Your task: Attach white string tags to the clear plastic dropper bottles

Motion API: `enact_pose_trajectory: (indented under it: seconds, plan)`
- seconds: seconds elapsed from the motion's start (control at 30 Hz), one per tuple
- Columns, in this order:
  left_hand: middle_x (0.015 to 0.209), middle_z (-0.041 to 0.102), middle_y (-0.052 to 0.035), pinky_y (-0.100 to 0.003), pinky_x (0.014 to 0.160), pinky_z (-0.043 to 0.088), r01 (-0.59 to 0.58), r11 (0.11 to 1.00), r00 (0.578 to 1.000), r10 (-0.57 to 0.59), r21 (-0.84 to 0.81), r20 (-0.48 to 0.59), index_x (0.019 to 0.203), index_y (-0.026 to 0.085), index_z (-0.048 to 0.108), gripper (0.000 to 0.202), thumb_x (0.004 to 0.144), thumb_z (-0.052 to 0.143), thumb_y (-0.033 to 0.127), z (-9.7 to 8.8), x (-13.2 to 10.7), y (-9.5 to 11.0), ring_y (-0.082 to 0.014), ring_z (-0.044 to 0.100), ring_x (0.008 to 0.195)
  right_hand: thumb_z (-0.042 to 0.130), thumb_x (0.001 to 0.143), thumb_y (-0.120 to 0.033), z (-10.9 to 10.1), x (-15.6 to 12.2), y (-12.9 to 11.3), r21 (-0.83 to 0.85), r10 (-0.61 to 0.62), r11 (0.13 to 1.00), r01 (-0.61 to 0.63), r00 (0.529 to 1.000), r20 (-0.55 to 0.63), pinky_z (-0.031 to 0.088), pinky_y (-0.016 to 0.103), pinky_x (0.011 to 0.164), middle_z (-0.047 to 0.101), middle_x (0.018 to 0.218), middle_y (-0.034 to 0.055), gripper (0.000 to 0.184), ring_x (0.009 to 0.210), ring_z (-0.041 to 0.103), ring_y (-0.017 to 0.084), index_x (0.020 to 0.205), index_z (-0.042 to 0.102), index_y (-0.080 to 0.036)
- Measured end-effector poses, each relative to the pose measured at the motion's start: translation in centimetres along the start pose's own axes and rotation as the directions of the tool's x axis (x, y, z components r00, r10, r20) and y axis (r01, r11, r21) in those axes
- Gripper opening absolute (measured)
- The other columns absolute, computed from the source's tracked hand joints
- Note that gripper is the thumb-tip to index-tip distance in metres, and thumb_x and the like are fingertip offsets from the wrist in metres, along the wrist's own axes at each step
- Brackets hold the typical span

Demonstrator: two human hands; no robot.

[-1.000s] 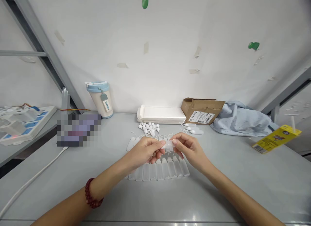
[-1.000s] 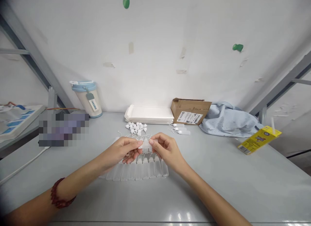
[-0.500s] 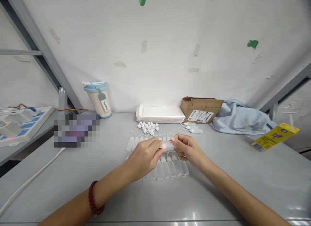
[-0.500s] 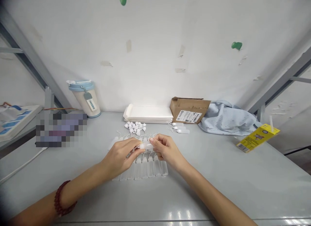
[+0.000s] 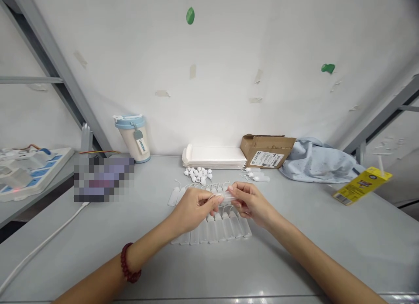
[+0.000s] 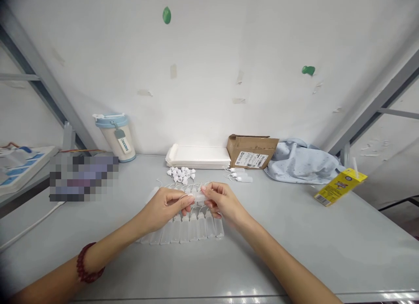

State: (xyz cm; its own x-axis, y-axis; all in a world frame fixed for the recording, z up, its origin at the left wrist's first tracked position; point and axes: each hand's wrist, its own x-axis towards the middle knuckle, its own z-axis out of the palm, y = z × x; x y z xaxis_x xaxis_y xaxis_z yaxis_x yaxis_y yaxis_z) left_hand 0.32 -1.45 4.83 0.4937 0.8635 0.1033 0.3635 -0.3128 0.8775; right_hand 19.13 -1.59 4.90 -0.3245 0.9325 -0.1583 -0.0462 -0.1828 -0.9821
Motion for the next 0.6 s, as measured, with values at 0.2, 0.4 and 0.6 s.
enact_pose_trajectory:
  seconds: [0.2,0.4,0.6]
  plan:
    - [0.052,0.044,0.0034,-0.023,0.052,0.031,-0.204,0.949,0.975,0.220,0.241,-0.042,0.052,0.016,0.048,0.037,0.087,0.047,0.029,0.2,0.2,-0.3,-0.0095,0.040,0.052,0.065,0.073,-0.049,-0.2,0.2,0.2,0.009,0.099,0.995,-0.099,0.995,-0.009,0.015,0.017,0.032,0.037,0.046,-0.0091,0.042,0.036,0.015,0.001,0.059,0.039,-0.018]
    - [0.079,0.065,-0.0030,-0.025,0.065,0.042,-0.215,0.904,0.957,0.270,0.369,-0.104,0.084,0.020,0.065,0.026,0.090,0.042,0.032,-1.1,1.4,-2.3,-0.0169,0.055,0.078,0.060,0.075,-0.050,-2.1,0.8,-0.4,-0.237,-0.155,0.967,0.094,0.955,-0.252,0.025,0.019,0.035,0.045,0.047,-0.0058,0.039,0.036,0.033,0.005,0.059,0.042,-0.019]
    - [0.110,0.063,-0.0088,-0.040,0.097,0.036,0.037,0.839,0.930,0.170,0.543,-0.326,0.102,0.015,0.062,0.036,0.088,0.029,0.023,-4.7,3.3,-6.0,-0.0237,0.048,0.108,0.055,0.079,-0.047,-6.5,1.8,-1.2,-0.588,-0.396,0.798,0.130,0.850,-0.349,0.034,0.022,0.044,0.056,0.054,-0.0009,0.033,0.043,0.043,0.008,0.068,0.049,-0.017]
